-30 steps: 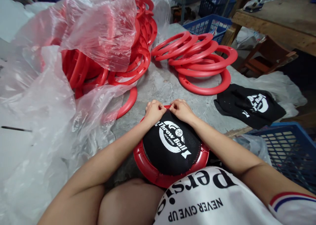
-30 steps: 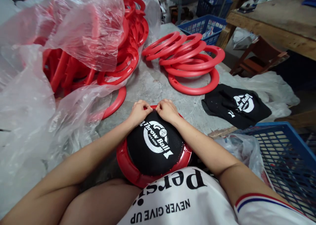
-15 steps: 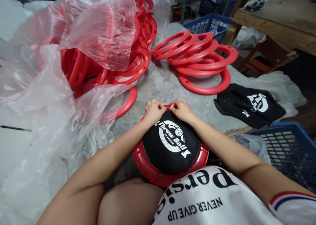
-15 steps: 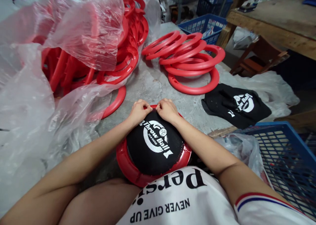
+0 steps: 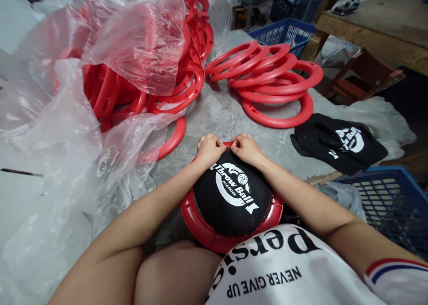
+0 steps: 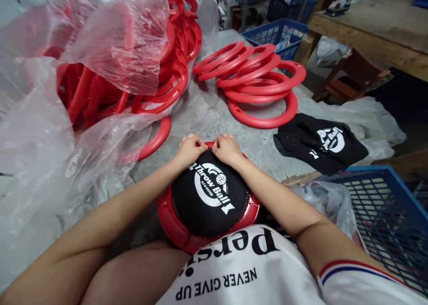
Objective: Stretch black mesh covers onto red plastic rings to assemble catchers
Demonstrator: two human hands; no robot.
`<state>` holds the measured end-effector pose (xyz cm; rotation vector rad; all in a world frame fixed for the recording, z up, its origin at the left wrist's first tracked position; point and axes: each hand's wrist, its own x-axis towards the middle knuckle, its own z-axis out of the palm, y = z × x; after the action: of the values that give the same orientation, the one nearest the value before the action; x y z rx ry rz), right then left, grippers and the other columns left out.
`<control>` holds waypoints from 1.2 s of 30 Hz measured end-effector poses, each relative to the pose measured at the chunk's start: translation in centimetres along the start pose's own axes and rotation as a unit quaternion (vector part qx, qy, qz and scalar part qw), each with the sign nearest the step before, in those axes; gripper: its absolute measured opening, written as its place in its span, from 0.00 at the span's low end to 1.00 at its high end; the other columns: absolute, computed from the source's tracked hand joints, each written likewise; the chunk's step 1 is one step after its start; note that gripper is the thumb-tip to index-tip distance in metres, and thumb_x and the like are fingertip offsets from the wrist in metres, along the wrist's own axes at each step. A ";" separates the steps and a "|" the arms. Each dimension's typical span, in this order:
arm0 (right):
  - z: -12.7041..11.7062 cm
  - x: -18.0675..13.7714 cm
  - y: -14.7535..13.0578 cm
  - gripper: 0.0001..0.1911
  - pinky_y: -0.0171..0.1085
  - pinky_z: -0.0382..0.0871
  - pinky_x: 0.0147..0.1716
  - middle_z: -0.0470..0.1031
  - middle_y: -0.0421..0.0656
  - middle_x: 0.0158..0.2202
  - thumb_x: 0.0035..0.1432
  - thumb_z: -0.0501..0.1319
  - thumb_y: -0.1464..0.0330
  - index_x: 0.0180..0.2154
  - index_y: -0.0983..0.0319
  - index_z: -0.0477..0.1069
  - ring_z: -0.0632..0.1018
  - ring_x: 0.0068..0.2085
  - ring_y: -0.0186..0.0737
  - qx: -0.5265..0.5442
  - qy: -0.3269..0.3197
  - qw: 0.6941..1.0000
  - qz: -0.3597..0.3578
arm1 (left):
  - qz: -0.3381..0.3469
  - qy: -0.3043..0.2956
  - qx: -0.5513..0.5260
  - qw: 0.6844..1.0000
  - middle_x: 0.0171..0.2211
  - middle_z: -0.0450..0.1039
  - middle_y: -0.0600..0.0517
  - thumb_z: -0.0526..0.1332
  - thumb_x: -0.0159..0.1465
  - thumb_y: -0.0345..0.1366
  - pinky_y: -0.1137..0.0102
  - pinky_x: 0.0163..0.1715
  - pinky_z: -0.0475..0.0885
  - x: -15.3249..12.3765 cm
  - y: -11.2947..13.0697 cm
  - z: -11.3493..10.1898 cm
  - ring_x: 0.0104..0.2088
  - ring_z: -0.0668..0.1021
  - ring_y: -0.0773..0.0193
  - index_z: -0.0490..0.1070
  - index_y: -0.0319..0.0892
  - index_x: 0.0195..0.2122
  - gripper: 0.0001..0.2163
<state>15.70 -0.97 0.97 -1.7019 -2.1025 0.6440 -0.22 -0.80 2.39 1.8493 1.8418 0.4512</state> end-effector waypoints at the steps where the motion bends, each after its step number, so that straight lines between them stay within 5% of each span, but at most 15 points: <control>1: 0.0 0.0 0.0 0.08 0.43 0.66 0.52 0.78 0.48 0.42 0.62 0.56 0.72 0.32 0.61 0.72 0.74 0.45 0.45 0.001 -0.002 1.000 0.003 | -0.001 0.002 0.004 1.000 0.42 0.75 0.48 0.62 0.60 0.32 0.57 0.56 0.66 0.0 0.0 0.0 0.51 0.72 0.52 0.71 0.45 0.27 0.05; 4: 0.0 0.0 0.1 0.05 0.43 0.67 0.51 0.77 0.47 0.44 0.59 0.59 0.72 0.36 0.61 0.73 0.74 0.46 0.45 0.026 0.004 0.999 0.020 | 0.003 0.004 0.016 1.000 0.43 0.74 0.48 0.61 0.61 0.31 0.58 0.55 0.67 0.1 -0.1 0.0 0.51 0.73 0.52 0.71 0.44 0.27 0.05; 7: 0.0 0.2 0.4 0.13 0.42 0.68 0.52 0.77 0.46 0.47 0.57 0.57 0.76 0.43 0.61 0.73 0.74 0.48 0.44 0.083 0.027 0.995 0.044 | 0.023 -0.009 -0.008 1.000 0.43 0.73 0.48 0.63 0.61 0.33 0.59 0.56 0.67 0.0 -0.7 -0.2 0.50 0.73 0.53 0.73 0.44 0.28 0.04; 13: 0.4 0.6 1.1 0.15 0.41 0.70 0.49 0.78 0.44 0.43 0.56 0.54 0.77 0.42 0.61 0.73 0.76 0.43 0.41 0.161 0.050 0.984 0.055 | 0.064 -0.009 -0.066 0.996 0.42 0.72 0.50 0.67 0.61 0.37 0.62 0.55 0.68 0.1 -2.2 -0.1 0.49 0.73 0.57 0.74 0.43 0.29 0.06; 24: 0.7 0.5 1.2 0.14 0.41 0.70 0.48 0.79 0.44 0.43 0.55 0.56 0.76 0.42 0.61 0.73 0.76 0.43 0.42 0.155 0.052 0.986 0.042 | 0.132 -0.059 -0.032 0.989 0.48 0.72 0.49 0.70 0.55 0.35 0.57 0.61 0.65 -0.9 -1.9 -1.6 0.54 0.71 0.52 0.71 0.43 0.26 0.08; 36: 0.6 0.3 1.2 0.11 0.43 0.68 0.51 0.78 0.45 0.44 0.56 0.57 0.75 0.40 0.60 0.73 0.75 0.45 0.43 0.108 0.056 0.992 0.014 | 0.084 -0.029 -0.068 0.994 0.50 0.73 0.49 0.65 0.59 0.33 0.56 0.62 0.64 -1.7 -3.7 -2.0 0.55 0.72 0.54 0.71 0.43 0.25 0.06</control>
<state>16.27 -0.53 -0.21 -1.6102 -1.8621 0.7378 -4.47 -2.37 2.22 1.9110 1.5821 0.5616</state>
